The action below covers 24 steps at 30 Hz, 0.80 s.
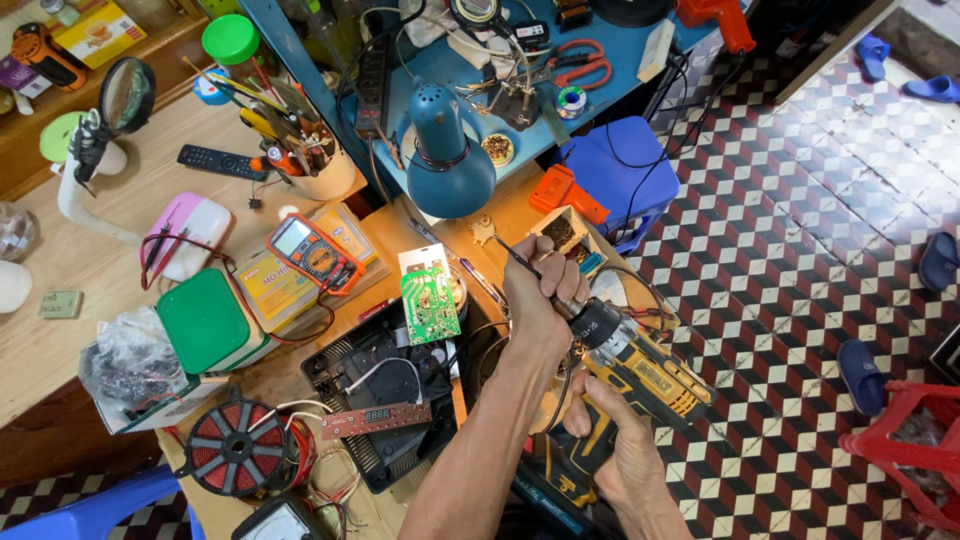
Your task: The person uses pliers to strip and twist wires, then uses a cordless drill to remove screws from a green circuit board and a metal heatsink. The person handles the components and tools throughout the clip.
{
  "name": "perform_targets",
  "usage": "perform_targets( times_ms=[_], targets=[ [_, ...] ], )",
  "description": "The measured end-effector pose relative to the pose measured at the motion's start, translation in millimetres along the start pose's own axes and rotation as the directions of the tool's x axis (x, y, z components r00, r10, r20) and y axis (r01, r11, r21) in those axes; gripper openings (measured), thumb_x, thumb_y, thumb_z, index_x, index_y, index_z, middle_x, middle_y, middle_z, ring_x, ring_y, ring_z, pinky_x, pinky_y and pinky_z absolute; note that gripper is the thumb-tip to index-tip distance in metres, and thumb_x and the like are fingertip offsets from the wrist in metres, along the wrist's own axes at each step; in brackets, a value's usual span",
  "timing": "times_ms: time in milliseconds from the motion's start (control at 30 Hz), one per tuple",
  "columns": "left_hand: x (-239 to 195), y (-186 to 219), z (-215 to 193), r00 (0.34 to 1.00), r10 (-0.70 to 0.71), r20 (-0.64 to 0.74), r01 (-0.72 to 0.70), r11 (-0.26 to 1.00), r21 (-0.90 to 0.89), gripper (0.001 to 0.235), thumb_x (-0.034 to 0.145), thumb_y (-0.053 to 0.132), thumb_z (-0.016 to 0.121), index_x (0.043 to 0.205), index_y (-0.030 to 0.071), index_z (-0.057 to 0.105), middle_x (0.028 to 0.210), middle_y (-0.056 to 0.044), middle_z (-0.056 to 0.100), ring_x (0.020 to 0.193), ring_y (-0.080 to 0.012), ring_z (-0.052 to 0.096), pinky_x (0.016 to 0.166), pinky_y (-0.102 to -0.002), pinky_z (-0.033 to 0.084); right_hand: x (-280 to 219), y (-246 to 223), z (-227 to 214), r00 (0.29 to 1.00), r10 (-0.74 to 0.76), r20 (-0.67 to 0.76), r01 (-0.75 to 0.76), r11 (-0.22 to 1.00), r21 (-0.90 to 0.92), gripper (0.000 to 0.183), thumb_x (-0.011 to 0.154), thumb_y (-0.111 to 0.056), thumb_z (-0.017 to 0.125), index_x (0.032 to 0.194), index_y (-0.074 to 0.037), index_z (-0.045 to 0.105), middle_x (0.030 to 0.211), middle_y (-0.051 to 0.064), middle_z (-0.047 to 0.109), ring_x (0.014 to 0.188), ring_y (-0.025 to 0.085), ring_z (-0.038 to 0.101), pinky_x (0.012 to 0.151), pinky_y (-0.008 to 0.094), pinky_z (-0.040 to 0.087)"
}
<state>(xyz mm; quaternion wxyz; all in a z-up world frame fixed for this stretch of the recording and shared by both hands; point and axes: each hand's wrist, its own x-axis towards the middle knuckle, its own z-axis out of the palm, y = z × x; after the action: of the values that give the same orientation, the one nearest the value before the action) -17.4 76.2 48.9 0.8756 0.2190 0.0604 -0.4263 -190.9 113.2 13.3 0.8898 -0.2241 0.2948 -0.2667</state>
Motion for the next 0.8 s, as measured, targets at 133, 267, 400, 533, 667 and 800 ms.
perform_targets(
  times_ms=[133,267,400,533,667,800],
  targets=[
    [-6,-4,3,0.989,0.01,-0.147,-0.003,0.999,0.046,0.027,0.105,0.026,0.035,0.088,0.011,0.049,0.049,0.002,0.031,0.043,-0.0133,0.034,0.046,-0.032,0.036,-3,-2,-3,0.998,0.028,-0.061,-0.029,0.999,-0.021,0.026,0.086,-0.01,0.068,0.108,0.005,0.066,0.065,0.007,0.059,0.061,0.014,0.055,0.057,0.027,0.048],
    [-7,-4,4,0.98,-0.015,-0.2,0.017,1.0,0.008,0.027,0.106,0.029,0.036,0.091,0.012,0.051,0.053,0.001,0.034,0.044,-0.0135,0.037,0.048,-0.032,0.038,-2,-4,-10,0.998,-0.019,-0.056,0.014,0.996,-0.093,0.03,0.088,-0.008,0.069,0.115,0.004,0.062,0.066,0.012,0.062,0.061,0.017,0.059,0.057,0.03,0.052],
    [-6,-3,7,0.964,0.038,-0.263,-0.058,0.996,-0.067,0.028,0.108,0.03,0.037,0.09,0.011,0.048,0.062,-0.001,0.043,0.053,-0.0152,0.045,0.054,-0.033,0.04,-4,-4,-9,0.999,-0.024,-0.039,0.021,0.997,-0.07,0.033,0.09,-0.006,0.068,0.119,0.006,0.059,0.071,0.011,0.063,0.063,0.016,0.06,0.06,0.03,0.052],
    [1,22,1,0.961,0.165,-0.223,-0.196,0.973,-0.125,0.03,0.11,0.031,0.041,0.09,0.01,0.049,0.061,0.001,0.036,0.051,-0.0118,0.037,0.049,-0.029,0.034,-8,-5,-1,0.998,-0.057,0.002,0.057,0.997,-0.053,0.037,0.088,-0.004,0.066,0.123,0.008,0.059,0.09,0.013,0.068,0.065,0.015,0.057,0.062,0.03,0.052],
    [8,53,-6,0.951,0.286,-0.12,-0.296,0.952,-0.074,0.03,0.109,0.03,0.043,0.088,0.011,0.053,0.055,0.006,0.028,0.042,-0.0073,0.024,0.037,-0.026,0.02,-11,-5,3,1.0,0.017,0.024,-0.016,0.999,-0.036,0.039,0.089,-0.006,0.063,0.125,0.005,0.057,0.107,0.015,0.069,0.067,0.015,0.056,0.064,0.03,0.051],
    [10,93,-19,0.919,0.383,-0.095,-0.394,0.906,-0.155,0.028,0.107,0.029,0.045,0.088,0.011,0.054,0.053,0.006,0.026,0.039,-0.0074,0.022,0.037,-0.027,0.018,-2,2,1,0.998,0.041,0.046,-0.034,0.991,-0.13,0.039,0.093,-0.007,0.06,0.128,0.009,0.056,0.094,0.013,0.065,0.068,0.015,0.052,0.065,0.03,0.048]
  ],
)
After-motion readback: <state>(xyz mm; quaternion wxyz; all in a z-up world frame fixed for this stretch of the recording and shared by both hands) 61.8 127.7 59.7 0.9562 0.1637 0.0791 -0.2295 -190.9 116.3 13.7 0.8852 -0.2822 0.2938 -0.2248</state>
